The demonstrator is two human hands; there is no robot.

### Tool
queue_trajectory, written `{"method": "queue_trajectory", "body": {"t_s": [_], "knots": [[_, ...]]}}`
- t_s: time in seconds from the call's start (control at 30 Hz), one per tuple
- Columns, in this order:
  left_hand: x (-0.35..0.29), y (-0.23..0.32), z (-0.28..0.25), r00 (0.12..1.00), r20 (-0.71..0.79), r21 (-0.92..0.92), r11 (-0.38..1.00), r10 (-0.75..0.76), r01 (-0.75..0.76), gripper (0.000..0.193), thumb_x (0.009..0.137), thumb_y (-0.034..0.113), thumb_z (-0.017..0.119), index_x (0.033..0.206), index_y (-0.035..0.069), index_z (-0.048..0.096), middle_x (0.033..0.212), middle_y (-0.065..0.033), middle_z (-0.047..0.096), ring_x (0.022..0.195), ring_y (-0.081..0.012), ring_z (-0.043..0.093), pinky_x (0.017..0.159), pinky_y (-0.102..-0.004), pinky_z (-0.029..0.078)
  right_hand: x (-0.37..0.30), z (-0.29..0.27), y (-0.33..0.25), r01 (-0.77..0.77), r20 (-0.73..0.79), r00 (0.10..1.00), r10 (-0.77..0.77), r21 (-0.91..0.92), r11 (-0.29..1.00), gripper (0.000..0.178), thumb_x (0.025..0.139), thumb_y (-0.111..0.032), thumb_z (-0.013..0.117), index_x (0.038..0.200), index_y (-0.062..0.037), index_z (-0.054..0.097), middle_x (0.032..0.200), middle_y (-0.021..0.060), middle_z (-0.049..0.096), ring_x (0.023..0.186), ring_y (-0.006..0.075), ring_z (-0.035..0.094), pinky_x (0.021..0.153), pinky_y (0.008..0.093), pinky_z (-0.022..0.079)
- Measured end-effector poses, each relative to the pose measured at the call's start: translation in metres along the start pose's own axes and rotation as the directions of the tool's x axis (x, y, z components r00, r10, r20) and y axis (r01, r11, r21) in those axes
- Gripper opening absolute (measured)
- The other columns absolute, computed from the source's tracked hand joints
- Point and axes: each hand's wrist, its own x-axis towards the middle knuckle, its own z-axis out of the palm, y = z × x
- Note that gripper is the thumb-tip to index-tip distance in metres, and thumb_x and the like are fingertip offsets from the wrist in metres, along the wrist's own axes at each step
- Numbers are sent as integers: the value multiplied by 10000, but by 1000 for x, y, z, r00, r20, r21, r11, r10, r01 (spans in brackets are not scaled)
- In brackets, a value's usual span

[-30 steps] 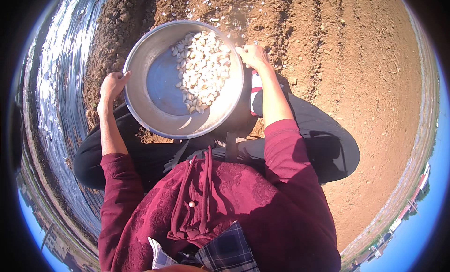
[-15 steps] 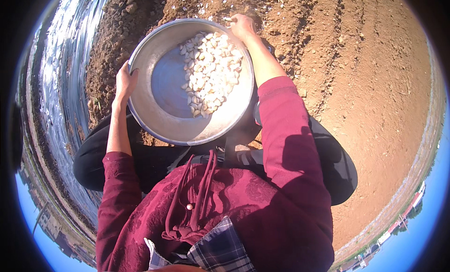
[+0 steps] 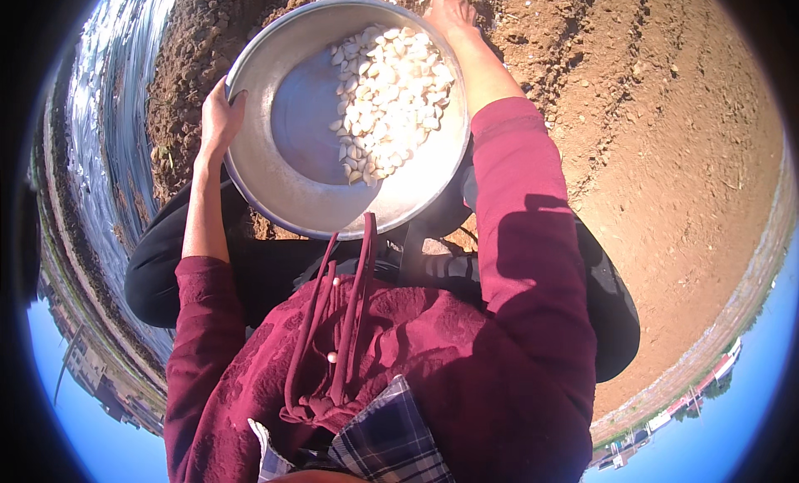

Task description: The person squats in a prepared furrow and plants white seeds one by one from a metal bowl into the soil. They place each seed into the ground and occasionally cover it with soil using their hands.

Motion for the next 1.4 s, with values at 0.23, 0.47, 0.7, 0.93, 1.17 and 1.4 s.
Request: {"method": "queue_trajectory", "body": {"t_s": [0.23, 0.47, 0.7, 0.93, 1.17, 1.4], "knots": [[13, -6, 13, 999, -27, 90, 995, 42, -40, 452, 851, 192, 635, 1275, 50, 569, 1103, -223, 665, 1054, -356, 642, 918, -420, 492, -57, -54, -9, 222, -248, 968, -23, 818, 531, 100, 810, -86, 660, 781, -45, 574, 663, 62, 573, 595, 158, 525, 545, 326, 450], [15, -13, 17, 989, -85, 134, 985, 118, -106, 397, 824, 182, 605, 1204, 68, 600, 1079, -220, 665, 1035, -387, 630, 915, -454, 491, -95, -51, -14, 372, 31, 888, -459, 540, 755, 362, 851, -226, 631, 1171, -59, 624, 1257, 160, 570, 1136, 348, 589, 932, 440, 500], [49, -43, 41, 988, -52, 92, 986, 143, -138, 477, 828, 185, 618, 1280, 45, 566, 1124, -235, 654, 1090, -371, 618, 951, -432, 476, -172, 89, -12, 99, 22, 979, -201, 816, 570, 419, 823, -218, 689, 1205, -77, 588, 1097, 123, 654, 946, 248, 659, 841, 370, 533], [46, -46, 40, 996, -5, 11, 996, 94, -94, 423, 819, 170, 613, 1233, 86, 601, 1070, -209, 676, 1040, -351, 644, 913, -421, 491, -258, 15, -113, 113, 78, 965, -249, 737, 667, 559, 730, -54, 633, 1277, -91, 520, 1420, 167, 357, 1172, 383, 504, 996, 439, 451], [47, -57, 47, 987, -87, -4, 991, 133, -133, 434, 806, 171, 611, 1237, 119, 605, 1049, -206, 680, 1019, -358, 648, 902, -433, 492, -262, -19, -143, 229, 189, 797, -574, 784, 576, 334, 699, -39, 591, 1029, -51, 645, 1076, 229, 582, 1045, 390, 583, 888, 439, 484], [37, -40, 46, 972, -139, -3, 982, 188, -190, 348, 682, 74, 619, 1028, 51, 652, 1056, -227, 650, 1072, -391, 595, 934, -444, 464, -171, -21, -75, 207, 159, 860, -485, 760, 616, 483, 903, -238, 543, 1368, -110, 506, 1104, 155, 684, 930, 258, 688, 839, 350, 533]]}}
